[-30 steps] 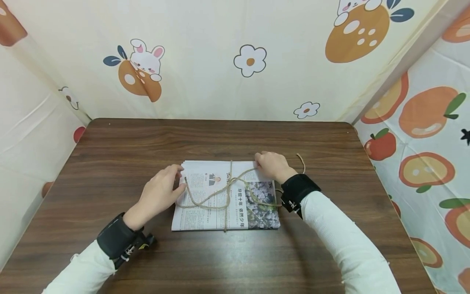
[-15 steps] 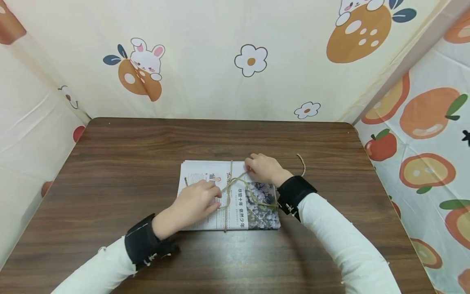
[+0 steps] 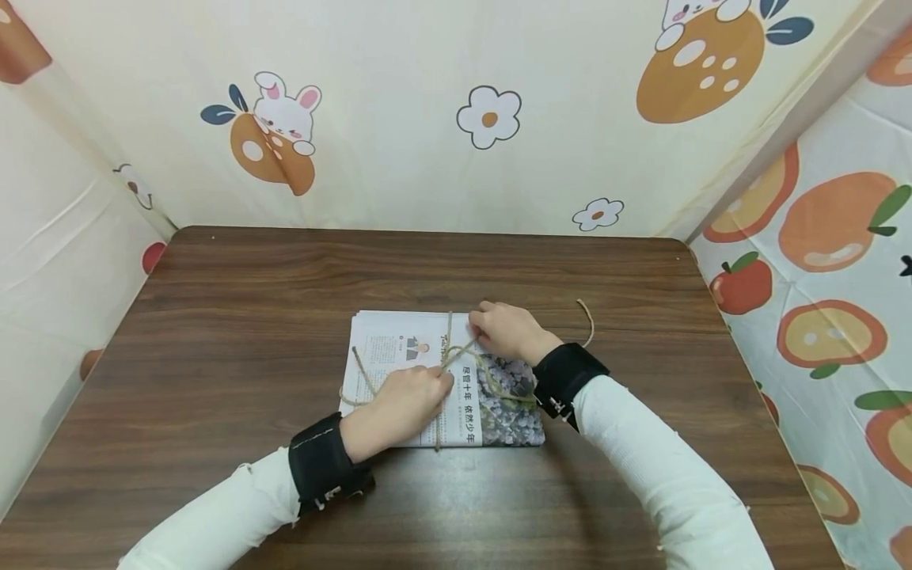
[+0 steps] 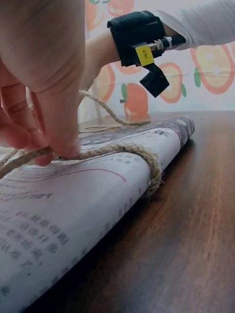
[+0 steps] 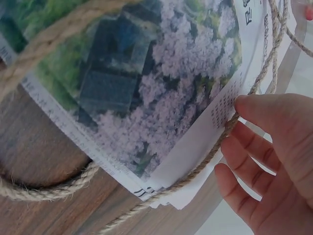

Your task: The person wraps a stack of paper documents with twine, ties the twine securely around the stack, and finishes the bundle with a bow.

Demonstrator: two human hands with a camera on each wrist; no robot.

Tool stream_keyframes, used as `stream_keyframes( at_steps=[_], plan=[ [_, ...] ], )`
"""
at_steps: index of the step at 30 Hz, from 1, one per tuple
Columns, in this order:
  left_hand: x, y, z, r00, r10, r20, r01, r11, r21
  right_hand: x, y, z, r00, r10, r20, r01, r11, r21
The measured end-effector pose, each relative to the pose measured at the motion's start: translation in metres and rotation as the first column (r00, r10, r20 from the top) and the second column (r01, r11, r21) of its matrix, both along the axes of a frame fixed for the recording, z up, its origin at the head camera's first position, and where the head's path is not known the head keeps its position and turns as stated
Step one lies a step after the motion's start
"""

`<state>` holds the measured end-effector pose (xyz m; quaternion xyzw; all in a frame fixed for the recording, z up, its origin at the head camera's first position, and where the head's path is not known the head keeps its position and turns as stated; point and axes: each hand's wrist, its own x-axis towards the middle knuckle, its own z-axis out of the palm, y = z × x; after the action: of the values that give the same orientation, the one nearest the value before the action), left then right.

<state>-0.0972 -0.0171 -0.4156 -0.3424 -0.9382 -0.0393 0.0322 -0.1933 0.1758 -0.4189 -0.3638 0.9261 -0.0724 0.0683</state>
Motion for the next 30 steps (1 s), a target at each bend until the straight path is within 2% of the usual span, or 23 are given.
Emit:
stream_keyframes(
  at_steps=[4, 9, 13, 23, 30],
  plan=[
    [0.0, -0.003, -0.002, 1.0, 0.029, -0.007, -0.029, 1.0, 0.009, 0.0, 0.001, 0.001, 1.0, -0.005, -0.002, 0.005, 1.0, -0.005],
    [-0.001, -0.009, -0.002, 0.998, 0.022, 0.056, -0.024, 0.999, 0.031, -0.003, 0.003, 0.001, 1.0, -0.023, -0.019, 0.023, 1.0, 0.001],
    [0.002, -0.017, -0.002, 0.995, -0.019, 0.095, 0.011, 0.996, 0.088, -0.006, 0.004, -0.001, 0.999, -0.04, -0.028, 0.04, 0.999, 0.008],
    [0.012, -0.045, 0.004, 0.985, -0.127, 0.12, 0.107, 0.981, 0.162, -0.008, 0.009, -0.003, 0.995, -0.033, -0.091, 0.029, 0.999, -0.046],
    [0.018, -0.062, 0.006, 0.98, -0.174, 0.1, 0.155, 0.972, 0.174, -0.012, 0.012, -0.003, 0.996, -0.089, -0.026, 0.089, 0.996, 0.011]
  ],
)
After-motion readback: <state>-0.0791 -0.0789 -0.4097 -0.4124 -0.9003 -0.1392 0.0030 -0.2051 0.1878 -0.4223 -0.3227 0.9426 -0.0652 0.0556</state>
